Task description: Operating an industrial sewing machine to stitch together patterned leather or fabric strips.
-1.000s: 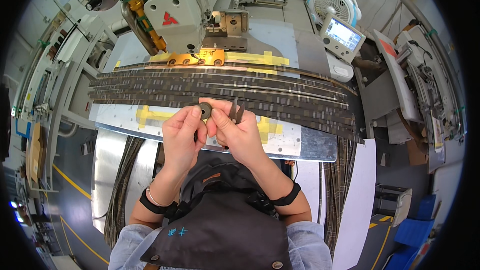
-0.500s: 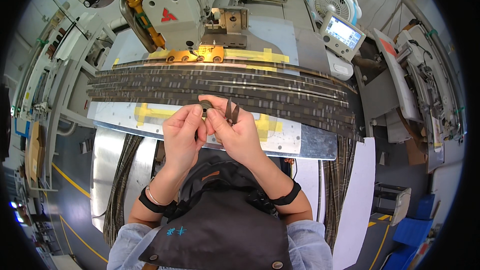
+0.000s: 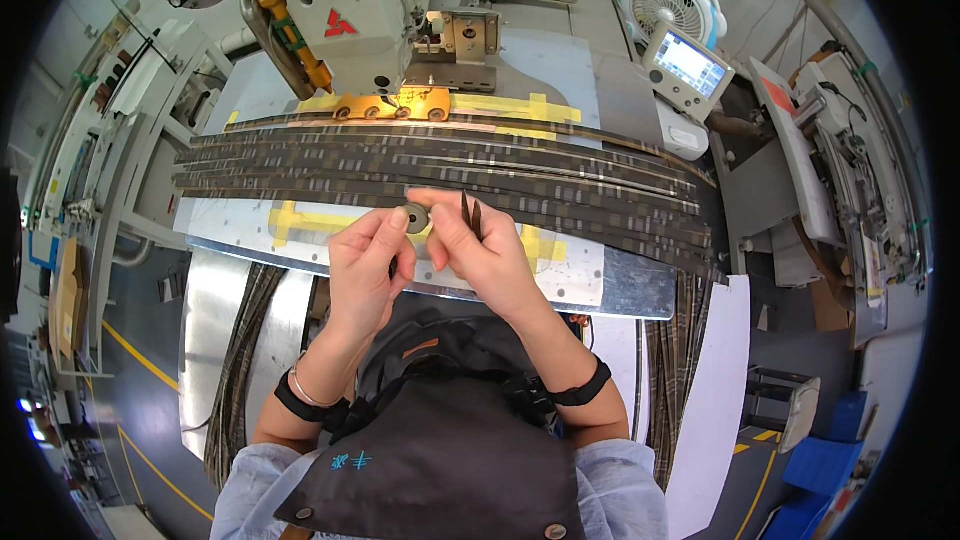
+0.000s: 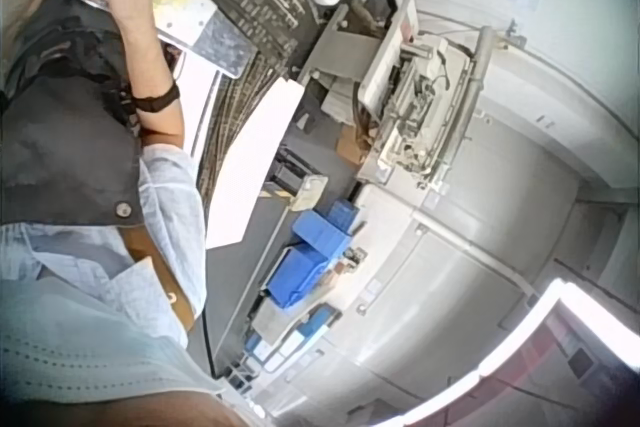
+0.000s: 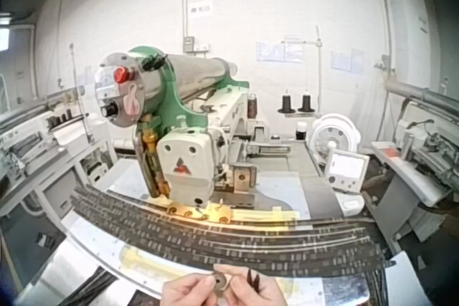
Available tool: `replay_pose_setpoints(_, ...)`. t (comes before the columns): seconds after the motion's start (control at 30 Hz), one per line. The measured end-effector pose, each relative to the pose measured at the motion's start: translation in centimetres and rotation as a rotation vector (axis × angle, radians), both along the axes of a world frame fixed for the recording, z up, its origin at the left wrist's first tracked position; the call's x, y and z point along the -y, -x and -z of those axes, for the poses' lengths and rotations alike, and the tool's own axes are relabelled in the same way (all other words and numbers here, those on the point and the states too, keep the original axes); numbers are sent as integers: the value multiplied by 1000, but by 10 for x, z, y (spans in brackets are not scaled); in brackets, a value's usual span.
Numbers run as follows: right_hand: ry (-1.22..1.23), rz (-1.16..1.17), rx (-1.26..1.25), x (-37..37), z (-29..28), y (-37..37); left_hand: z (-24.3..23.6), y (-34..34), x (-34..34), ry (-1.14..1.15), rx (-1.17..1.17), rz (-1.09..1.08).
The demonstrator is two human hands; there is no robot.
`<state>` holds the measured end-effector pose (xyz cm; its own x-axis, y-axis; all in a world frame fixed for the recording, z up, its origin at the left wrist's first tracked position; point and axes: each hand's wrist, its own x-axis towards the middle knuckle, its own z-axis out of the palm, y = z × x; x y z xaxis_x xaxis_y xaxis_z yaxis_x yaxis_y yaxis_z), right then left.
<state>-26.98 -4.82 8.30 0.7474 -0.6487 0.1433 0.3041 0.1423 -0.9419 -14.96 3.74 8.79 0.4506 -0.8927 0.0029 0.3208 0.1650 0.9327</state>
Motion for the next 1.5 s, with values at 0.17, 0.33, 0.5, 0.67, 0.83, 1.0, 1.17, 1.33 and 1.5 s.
replay_pose_setpoints(0.17,251,155,-78,-4,8,-7,5,2,-1,40,24,58)
replay_pose_setpoints(0.33,-38,167,78,-8,6,-13,9,11,-3,107,203,14)
replay_pose_setpoints(0.5,-180,172,148,-12,3,-16,6,10,-2,131,202,17)
replay_pose_setpoints(0.67,-246,145,157,-10,2,-13,7,5,-4,113,184,55)
replay_pose_setpoints(0.83,57,205,47,-18,2,-10,9,5,-7,91,170,81)
replay_pose_setpoints(1.0,-103,135,87,-20,13,-9,13,3,-11,-11,310,46)
replay_pose_setpoints(1.17,-351,85,44,-16,26,4,6,-12,-19,-107,517,123)
replay_pose_setpoints(1.33,-261,100,-91,3,31,29,32,-34,-60,-210,605,174)
replay_pose_setpoints(1.5,-177,143,-234,15,32,36,111,-39,-101,-403,1003,583)
